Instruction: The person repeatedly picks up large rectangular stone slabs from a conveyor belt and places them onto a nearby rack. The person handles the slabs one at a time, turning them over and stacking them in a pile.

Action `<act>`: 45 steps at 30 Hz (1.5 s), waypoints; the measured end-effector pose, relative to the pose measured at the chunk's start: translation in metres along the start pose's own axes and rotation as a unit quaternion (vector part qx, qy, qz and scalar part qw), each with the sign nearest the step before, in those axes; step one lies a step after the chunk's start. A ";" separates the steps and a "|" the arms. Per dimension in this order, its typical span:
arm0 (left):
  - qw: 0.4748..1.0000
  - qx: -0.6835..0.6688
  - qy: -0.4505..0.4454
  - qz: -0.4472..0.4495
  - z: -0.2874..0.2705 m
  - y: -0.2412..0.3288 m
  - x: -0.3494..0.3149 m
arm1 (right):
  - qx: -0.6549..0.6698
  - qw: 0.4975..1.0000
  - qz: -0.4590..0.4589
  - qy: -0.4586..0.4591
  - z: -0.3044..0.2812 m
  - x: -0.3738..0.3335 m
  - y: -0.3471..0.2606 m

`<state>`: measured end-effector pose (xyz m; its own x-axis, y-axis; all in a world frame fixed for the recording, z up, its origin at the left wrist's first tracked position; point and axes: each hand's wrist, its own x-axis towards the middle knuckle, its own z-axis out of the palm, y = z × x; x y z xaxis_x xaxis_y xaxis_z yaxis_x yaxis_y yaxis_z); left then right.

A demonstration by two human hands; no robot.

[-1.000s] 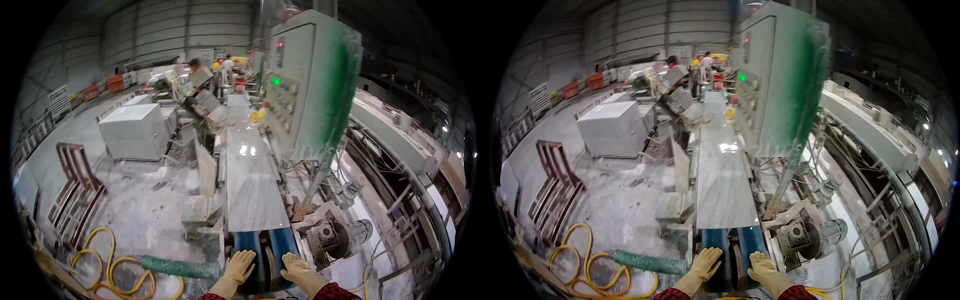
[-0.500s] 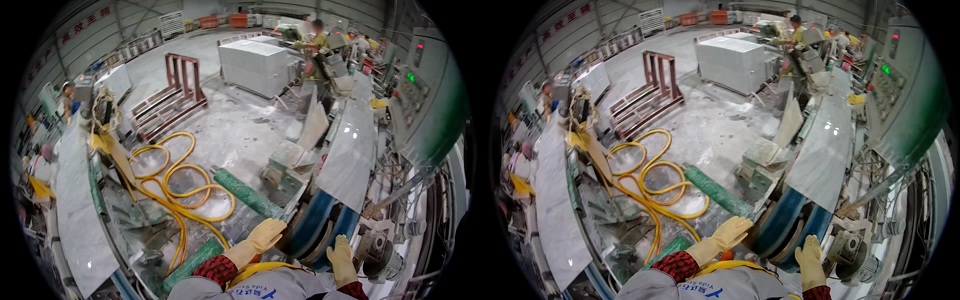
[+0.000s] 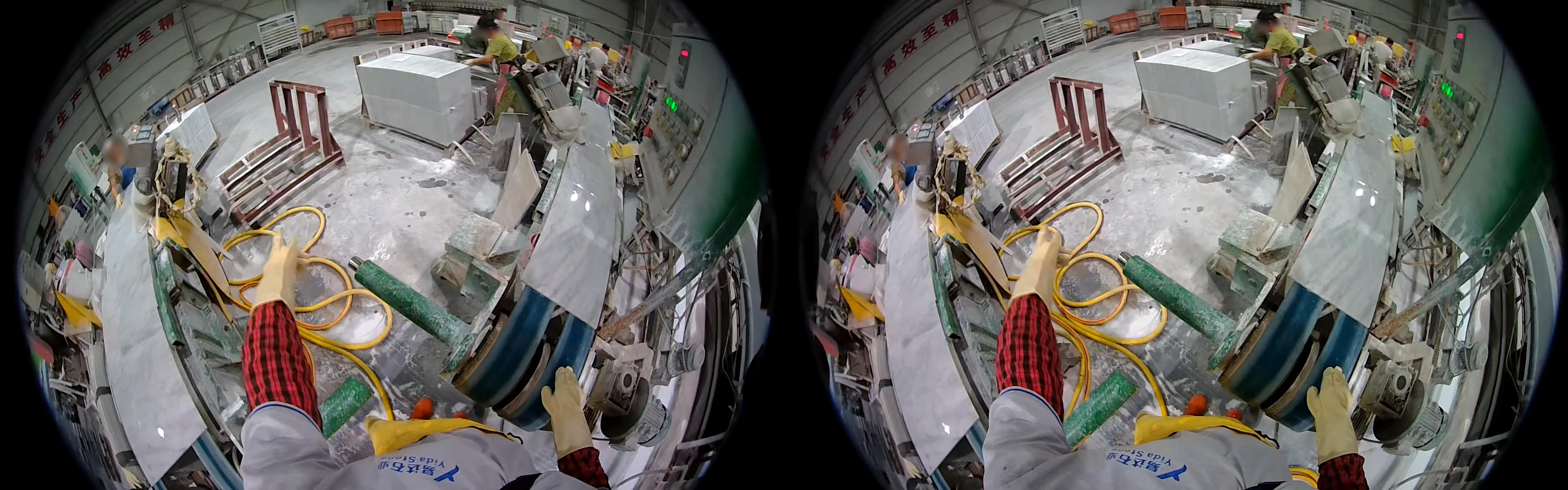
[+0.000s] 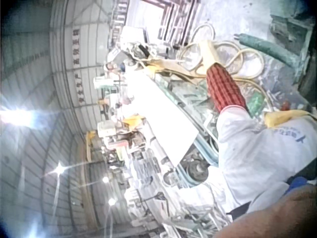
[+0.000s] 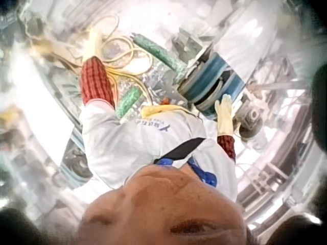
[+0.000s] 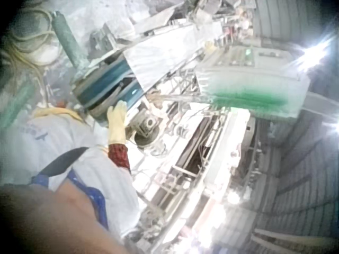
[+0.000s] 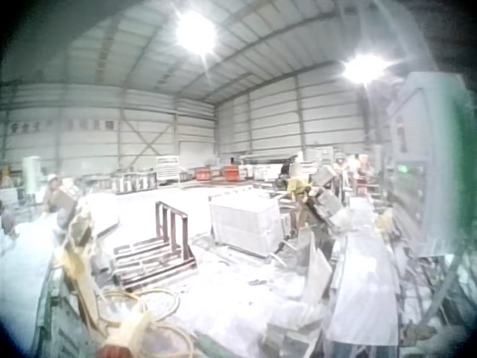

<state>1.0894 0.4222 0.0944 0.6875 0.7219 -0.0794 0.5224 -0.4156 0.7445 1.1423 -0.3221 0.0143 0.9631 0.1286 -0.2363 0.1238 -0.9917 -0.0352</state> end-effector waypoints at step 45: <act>0.575 0.009 -0.210 0.790 0.456 0.209 -0.234 | 0.140 0.973 0.047 0.180 0.121 0.035 -0.020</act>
<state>1.2677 -0.0857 -0.0338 0.3697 -0.7618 0.5320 -0.9208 -0.3768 0.1004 1.1442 -0.2974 -0.1108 0.9946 -0.0230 0.1016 0.0090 -0.9525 -0.3045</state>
